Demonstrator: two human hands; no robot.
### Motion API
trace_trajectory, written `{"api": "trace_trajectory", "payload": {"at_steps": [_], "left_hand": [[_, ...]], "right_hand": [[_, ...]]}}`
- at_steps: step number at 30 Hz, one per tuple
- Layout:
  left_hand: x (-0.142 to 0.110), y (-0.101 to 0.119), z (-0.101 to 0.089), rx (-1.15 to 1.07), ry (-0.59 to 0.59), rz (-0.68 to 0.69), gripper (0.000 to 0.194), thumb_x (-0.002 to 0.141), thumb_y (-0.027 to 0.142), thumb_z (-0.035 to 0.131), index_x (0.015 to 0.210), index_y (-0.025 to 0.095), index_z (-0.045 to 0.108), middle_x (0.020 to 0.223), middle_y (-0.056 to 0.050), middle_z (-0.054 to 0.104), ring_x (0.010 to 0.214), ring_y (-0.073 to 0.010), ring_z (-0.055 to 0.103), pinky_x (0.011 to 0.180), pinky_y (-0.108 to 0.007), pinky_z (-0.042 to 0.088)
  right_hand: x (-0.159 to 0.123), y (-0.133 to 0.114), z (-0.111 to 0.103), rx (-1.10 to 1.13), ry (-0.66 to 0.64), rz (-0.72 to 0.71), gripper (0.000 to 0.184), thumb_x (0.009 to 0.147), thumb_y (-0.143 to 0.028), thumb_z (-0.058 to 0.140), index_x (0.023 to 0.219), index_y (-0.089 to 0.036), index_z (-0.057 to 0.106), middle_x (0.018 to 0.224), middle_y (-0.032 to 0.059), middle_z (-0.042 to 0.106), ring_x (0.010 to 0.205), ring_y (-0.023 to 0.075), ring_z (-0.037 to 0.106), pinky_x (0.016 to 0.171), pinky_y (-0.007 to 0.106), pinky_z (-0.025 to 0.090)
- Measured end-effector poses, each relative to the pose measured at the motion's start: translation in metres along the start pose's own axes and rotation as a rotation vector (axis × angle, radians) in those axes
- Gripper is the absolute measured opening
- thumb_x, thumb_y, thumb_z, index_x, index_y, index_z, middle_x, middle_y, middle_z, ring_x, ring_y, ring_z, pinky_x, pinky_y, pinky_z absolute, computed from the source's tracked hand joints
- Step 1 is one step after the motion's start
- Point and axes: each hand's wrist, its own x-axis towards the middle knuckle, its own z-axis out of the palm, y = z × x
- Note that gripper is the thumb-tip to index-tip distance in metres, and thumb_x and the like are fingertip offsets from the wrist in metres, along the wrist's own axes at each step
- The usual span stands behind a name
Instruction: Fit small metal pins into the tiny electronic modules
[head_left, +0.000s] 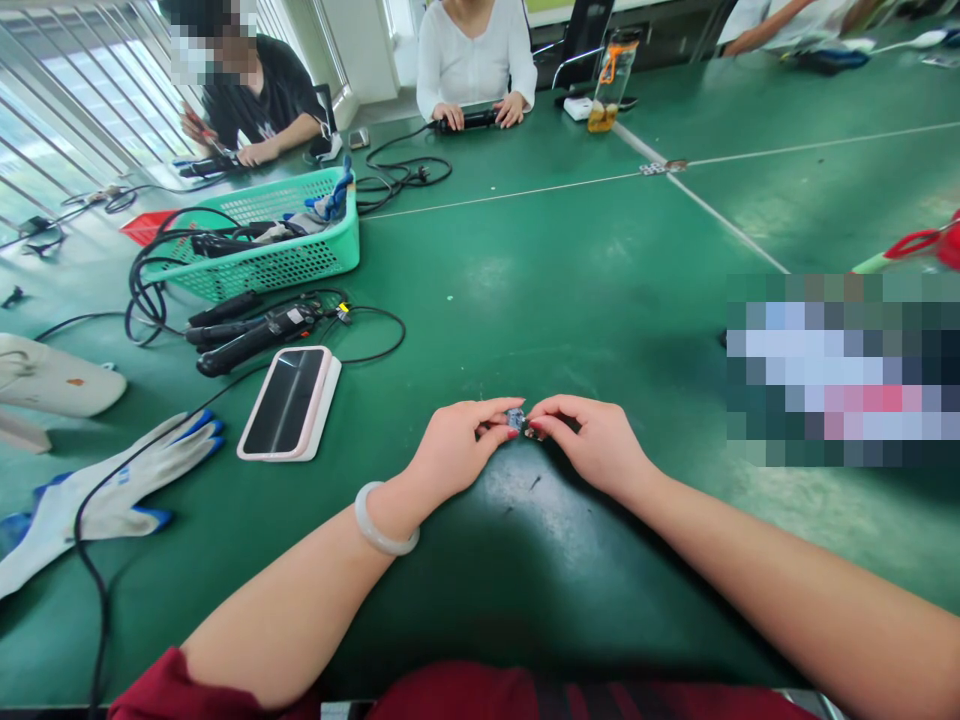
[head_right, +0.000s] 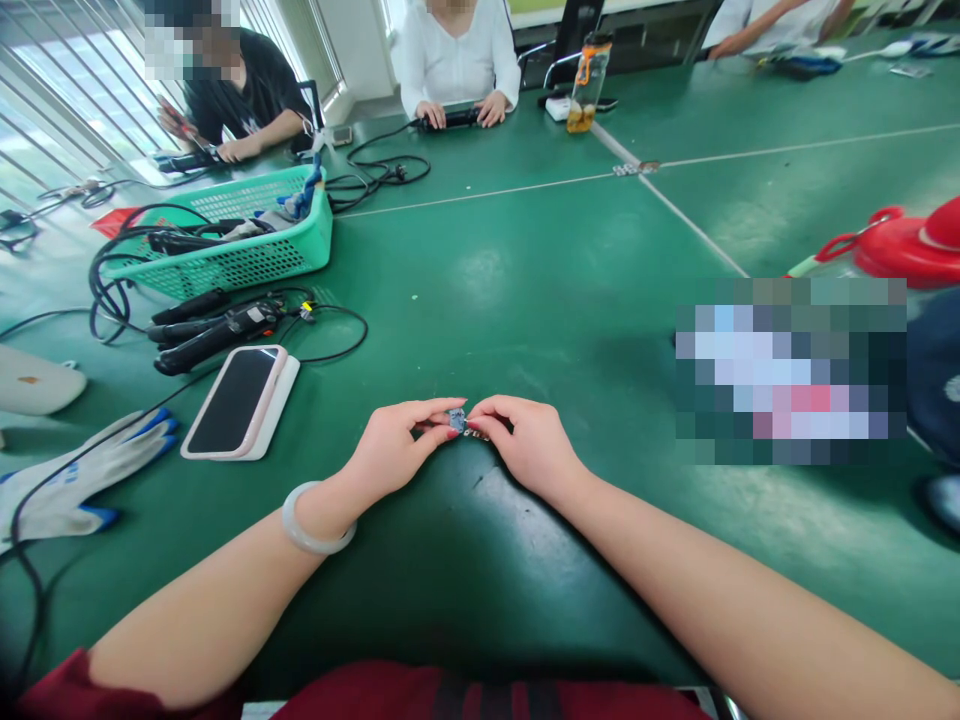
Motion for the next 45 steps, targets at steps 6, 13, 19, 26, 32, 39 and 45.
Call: {"api": "trace_trajectory", "payload": {"at_steps": [6,13,19,26,32,39,45], "left_hand": [[-0.0013,0.0029,-0.0001,0.076,-0.001,0.058,0.03,0.081,0.023,0.062,0.111,0.027,0.067,0.087,0.001,0.072,0.077,-0.0129,0.063,0.079,-0.027,0.049],[-0.0028,0.0039,0.0016,0.105,-0.008,0.078,0.031,0.081,0.026,0.062,0.112,0.028,0.066,0.085,0.0,0.072,0.077,-0.0143,0.063,0.079,-0.028,0.048],[-0.002,0.0037,0.0026,0.059,-0.04,0.077,0.035,0.08,0.024,0.063,0.114,0.027,0.064,0.085,0.001,0.072,0.078,-0.0137,0.064,0.081,-0.027,0.048],[-0.0012,0.0063,0.0031,0.0,-0.059,0.051,0.038,0.079,0.021,0.063,0.117,0.027,0.063,0.081,0.003,0.07,0.075,-0.0124,0.062,0.079,-0.026,0.048],[-0.0014,0.0076,0.0042,-0.146,-0.089,-0.012,0.042,0.077,0.023,0.065,0.119,0.026,0.062,0.078,0.003,0.069,0.071,-0.0111,0.061,0.077,-0.024,0.049],[-0.0029,0.0075,0.0029,-0.206,-0.107,0.013,0.042,0.079,0.023,0.06,0.121,0.023,0.058,0.076,0.002,0.066,0.07,-0.0107,0.06,0.076,-0.024,0.049],[-0.0006,0.004,-0.001,-0.167,-0.015,0.027,0.032,0.078,0.018,0.056,0.109,0.02,0.064,0.072,0.001,0.061,0.067,-0.0095,0.056,0.071,-0.022,0.048]], "right_hand": [[-0.0009,-0.0001,0.0008,0.039,-0.023,0.065,0.015,0.08,-0.031,0.057,0.072,-0.022,0.068,0.07,-0.0023,0.069,0.065,0.0135,0.061,0.065,0.025,0.046],[0.0001,-0.0035,0.0004,0.118,-0.031,0.129,0.017,0.078,-0.03,0.056,0.067,-0.021,0.065,0.062,-0.0014,0.066,0.06,0.0137,0.059,0.06,0.025,0.046],[0.0011,-0.0042,0.0026,0.163,-0.023,0.137,0.019,0.078,-0.031,0.055,0.065,-0.02,0.063,0.06,-0.001,0.064,0.058,0.0131,0.058,0.058,0.025,0.046],[0.0004,0.0015,0.0064,0.181,0.015,0.128,0.015,0.078,-0.031,0.057,0.07,-0.021,0.065,0.069,-0.0005,0.067,0.065,0.0141,0.06,0.062,0.026,0.046],[-0.0016,0.0023,0.008,0.122,0.022,0.067,0.016,0.08,-0.031,0.058,0.069,-0.021,0.063,0.07,-0.0001,0.067,0.065,0.0147,0.058,0.06,0.026,0.045],[-0.0032,-0.0037,0.009,0.007,0.044,-0.055,0.015,0.081,-0.029,0.058,0.068,-0.021,0.06,0.063,-0.0017,0.06,0.057,0.0122,0.052,0.055,0.024,0.042],[0.0009,0.0021,0.0025,-0.097,0.039,-0.173,0.018,0.088,-0.025,0.05,0.075,-0.021,0.063,0.074,0.0002,0.066,0.069,0.0143,0.059,0.067,0.027,0.046]]}}
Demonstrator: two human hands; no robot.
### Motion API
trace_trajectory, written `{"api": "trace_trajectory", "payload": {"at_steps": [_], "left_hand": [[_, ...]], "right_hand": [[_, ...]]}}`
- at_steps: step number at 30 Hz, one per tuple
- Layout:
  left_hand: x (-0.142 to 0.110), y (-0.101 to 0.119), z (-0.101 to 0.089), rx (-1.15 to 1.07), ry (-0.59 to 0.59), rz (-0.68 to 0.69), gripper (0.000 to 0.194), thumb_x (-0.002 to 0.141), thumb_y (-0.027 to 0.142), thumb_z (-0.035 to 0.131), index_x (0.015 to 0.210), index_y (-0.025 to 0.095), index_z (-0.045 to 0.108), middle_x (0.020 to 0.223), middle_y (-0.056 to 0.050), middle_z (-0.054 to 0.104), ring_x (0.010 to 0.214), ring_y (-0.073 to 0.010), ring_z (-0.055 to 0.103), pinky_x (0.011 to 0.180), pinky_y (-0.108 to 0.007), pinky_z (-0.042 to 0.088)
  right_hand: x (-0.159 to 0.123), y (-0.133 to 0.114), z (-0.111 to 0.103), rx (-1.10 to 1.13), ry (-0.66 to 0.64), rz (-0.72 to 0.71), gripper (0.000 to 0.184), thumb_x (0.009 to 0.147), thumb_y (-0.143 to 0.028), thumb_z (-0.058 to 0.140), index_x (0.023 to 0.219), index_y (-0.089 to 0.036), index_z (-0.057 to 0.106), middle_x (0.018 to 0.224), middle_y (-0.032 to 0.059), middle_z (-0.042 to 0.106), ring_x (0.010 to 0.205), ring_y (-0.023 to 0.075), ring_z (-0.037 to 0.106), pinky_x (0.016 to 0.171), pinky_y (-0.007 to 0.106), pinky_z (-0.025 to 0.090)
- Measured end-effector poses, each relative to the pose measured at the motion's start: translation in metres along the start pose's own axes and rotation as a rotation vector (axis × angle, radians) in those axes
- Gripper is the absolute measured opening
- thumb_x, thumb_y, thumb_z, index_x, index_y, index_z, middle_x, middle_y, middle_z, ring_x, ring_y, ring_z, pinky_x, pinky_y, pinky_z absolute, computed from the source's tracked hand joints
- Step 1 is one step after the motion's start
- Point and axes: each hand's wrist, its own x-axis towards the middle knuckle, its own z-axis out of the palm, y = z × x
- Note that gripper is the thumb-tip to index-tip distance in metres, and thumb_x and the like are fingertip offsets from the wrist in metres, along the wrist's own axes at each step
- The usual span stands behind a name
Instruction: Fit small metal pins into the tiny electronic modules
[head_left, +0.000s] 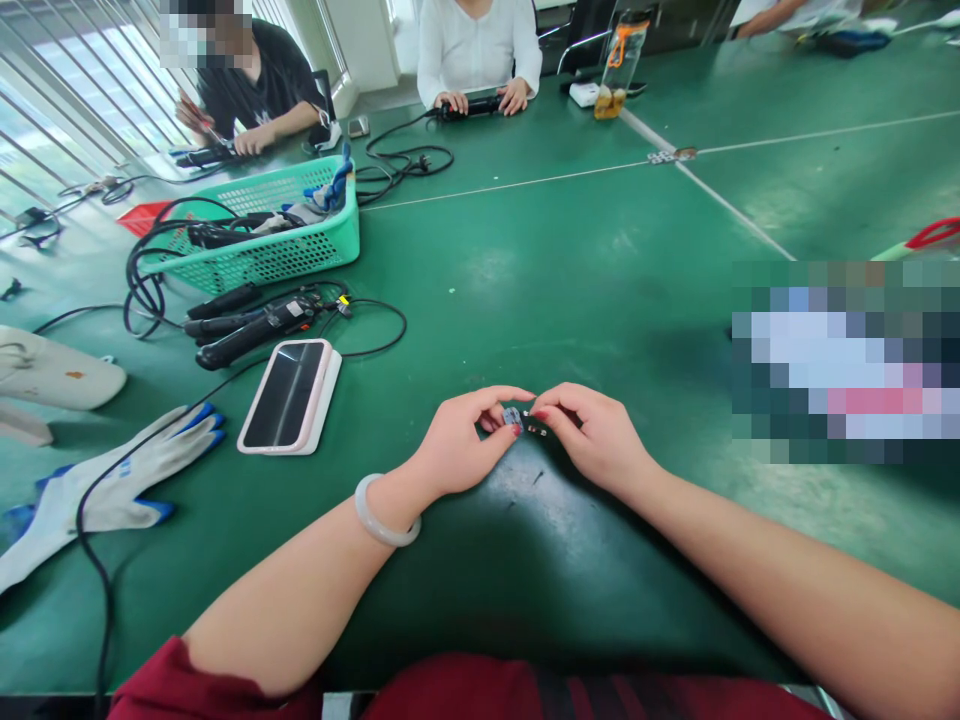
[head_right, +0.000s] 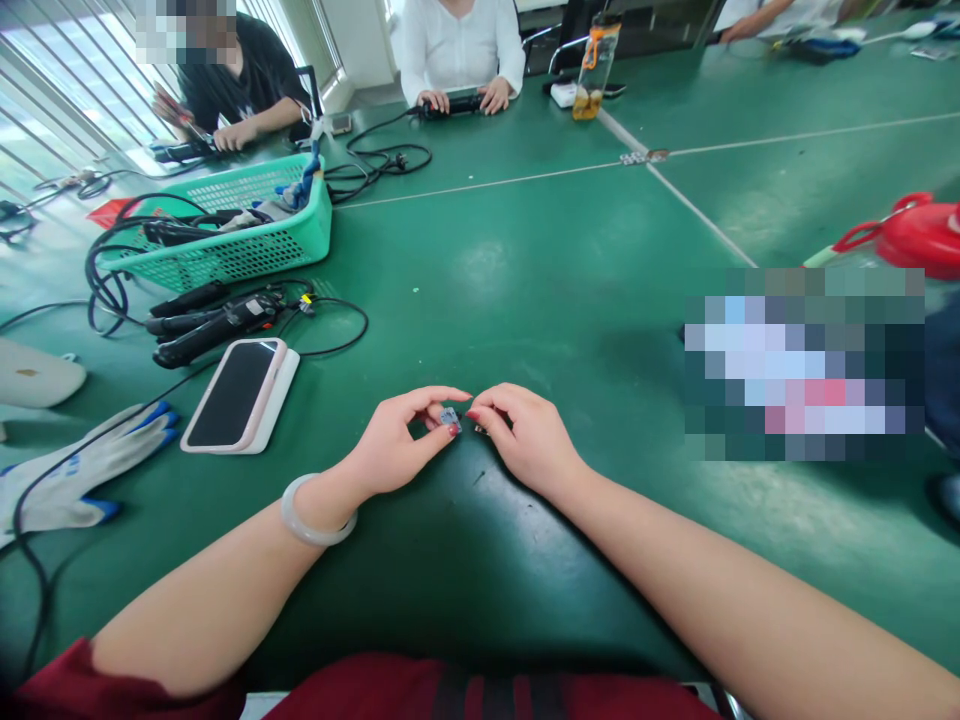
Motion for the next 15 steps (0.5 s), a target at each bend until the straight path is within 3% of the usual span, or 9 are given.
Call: {"api": "trace_trajectory", "payload": {"at_steps": [6,10,15], "left_hand": [[0.006,-0.01,-0.005,0.059,0.113,-0.116,0.02,0.078,0.022,0.057,0.094,0.02,0.069,0.069,0.001,0.062,0.062,-0.0097,0.054,0.064,-0.022,0.047],[0.006,-0.012,-0.006,0.149,0.19,-0.16,0.019,0.079,0.024,0.057,0.094,0.021,0.067,0.067,0.002,0.063,0.06,-0.0106,0.056,0.063,-0.023,0.046],[0.004,-0.015,-0.001,0.147,0.192,-0.206,0.017,0.078,0.024,0.059,0.094,0.021,0.064,0.07,0.001,0.065,0.064,-0.0121,0.062,0.067,-0.026,0.049]], "right_hand": [[0.002,0.014,-0.003,-0.243,-0.11,-0.085,0.013,0.086,-0.022,0.056,0.085,-0.022,0.068,0.088,0.0039,0.067,0.087,0.0193,0.059,0.083,0.035,0.047],[0.004,0.014,0.003,-0.341,-0.17,-0.118,0.014,0.086,-0.022,0.056,0.09,-0.022,0.069,0.091,0.0057,0.067,0.085,0.0209,0.057,0.08,0.037,0.048],[0.008,0.013,0.006,-0.382,-0.202,-0.102,0.015,0.087,-0.021,0.054,0.079,-0.021,0.067,0.086,0.0051,0.065,0.082,0.0203,0.055,0.078,0.035,0.046]]}}
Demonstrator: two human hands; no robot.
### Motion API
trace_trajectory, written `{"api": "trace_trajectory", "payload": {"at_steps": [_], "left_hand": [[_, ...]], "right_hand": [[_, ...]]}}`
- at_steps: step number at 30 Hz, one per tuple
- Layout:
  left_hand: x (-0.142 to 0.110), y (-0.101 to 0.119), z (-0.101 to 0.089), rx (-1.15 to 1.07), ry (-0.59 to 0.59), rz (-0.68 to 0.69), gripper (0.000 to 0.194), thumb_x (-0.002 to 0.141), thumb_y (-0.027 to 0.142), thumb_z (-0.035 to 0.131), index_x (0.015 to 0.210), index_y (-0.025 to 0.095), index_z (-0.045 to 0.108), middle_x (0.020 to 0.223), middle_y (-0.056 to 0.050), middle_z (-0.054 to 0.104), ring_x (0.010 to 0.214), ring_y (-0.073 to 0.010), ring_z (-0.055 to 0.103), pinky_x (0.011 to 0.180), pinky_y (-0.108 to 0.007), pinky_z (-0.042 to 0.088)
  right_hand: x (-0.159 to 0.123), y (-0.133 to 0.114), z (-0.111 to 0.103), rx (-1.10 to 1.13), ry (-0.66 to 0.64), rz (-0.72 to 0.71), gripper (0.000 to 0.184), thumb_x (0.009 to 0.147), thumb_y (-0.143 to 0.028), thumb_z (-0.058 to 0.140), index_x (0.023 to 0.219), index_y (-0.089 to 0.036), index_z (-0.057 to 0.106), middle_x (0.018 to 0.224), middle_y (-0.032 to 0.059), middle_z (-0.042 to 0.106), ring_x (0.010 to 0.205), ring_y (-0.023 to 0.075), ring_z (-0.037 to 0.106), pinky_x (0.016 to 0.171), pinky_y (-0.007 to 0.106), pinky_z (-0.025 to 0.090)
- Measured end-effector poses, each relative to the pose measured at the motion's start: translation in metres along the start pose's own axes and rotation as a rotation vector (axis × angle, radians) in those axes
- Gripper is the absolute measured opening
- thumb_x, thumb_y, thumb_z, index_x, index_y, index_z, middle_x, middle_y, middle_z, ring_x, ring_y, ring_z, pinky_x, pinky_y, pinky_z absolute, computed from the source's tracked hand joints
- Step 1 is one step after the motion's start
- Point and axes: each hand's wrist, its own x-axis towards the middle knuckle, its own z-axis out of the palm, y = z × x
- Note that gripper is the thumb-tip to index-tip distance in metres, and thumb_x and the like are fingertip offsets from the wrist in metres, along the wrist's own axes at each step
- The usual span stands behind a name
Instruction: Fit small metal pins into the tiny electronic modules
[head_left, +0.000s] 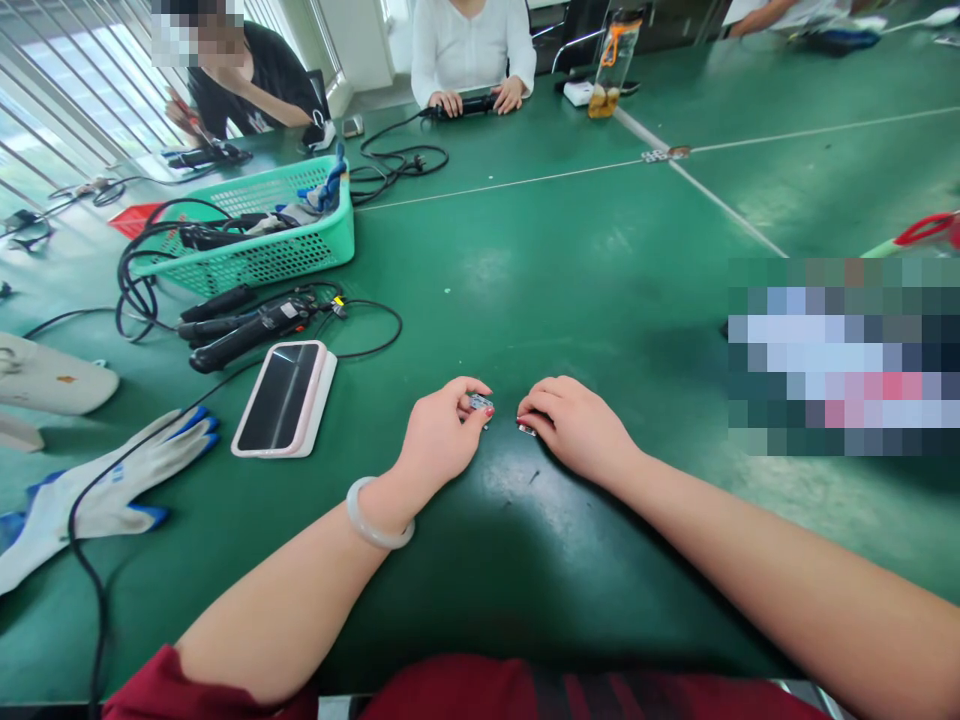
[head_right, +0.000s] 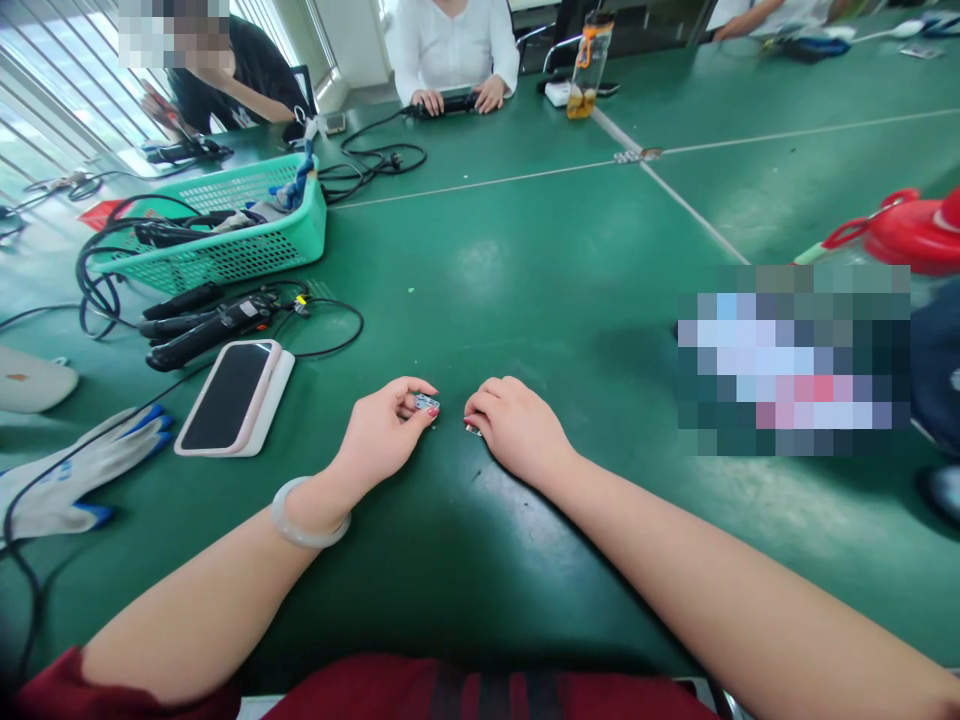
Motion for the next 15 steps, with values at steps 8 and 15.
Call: {"api": "trace_trajectory", "payload": {"at_steps": [8,15], "left_hand": [[-0.0022,0.0021,0.0067,-0.348,-0.28,-0.059,0.024,0.074,0.018,0.063,0.098,0.018,0.06,0.076,0.0,0.068,0.073,-0.0131,0.067,0.072,-0.025,0.052],[-0.0005,0.0033,0.0012,-0.062,-0.169,0.041,0.021,0.07,0.024,0.071,0.089,0.021,0.063,0.075,0.003,0.066,0.067,-0.0113,0.06,0.07,-0.025,0.048]], "right_hand": [[-0.0028,0.0037,0.0038,-0.099,0.011,-0.012,0.018,0.089,-0.018,0.049,0.081,-0.019,0.064,0.084,0.006,0.062,0.082,0.0203,0.054,0.077,0.034,0.044],[-0.0034,0.0039,-0.0018,-0.14,0.095,-0.003,0.022,0.091,-0.02,0.047,0.076,-0.018,0.063,0.081,0.0067,0.062,0.078,0.0207,0.05,0.075,0.034,0.042]]}}
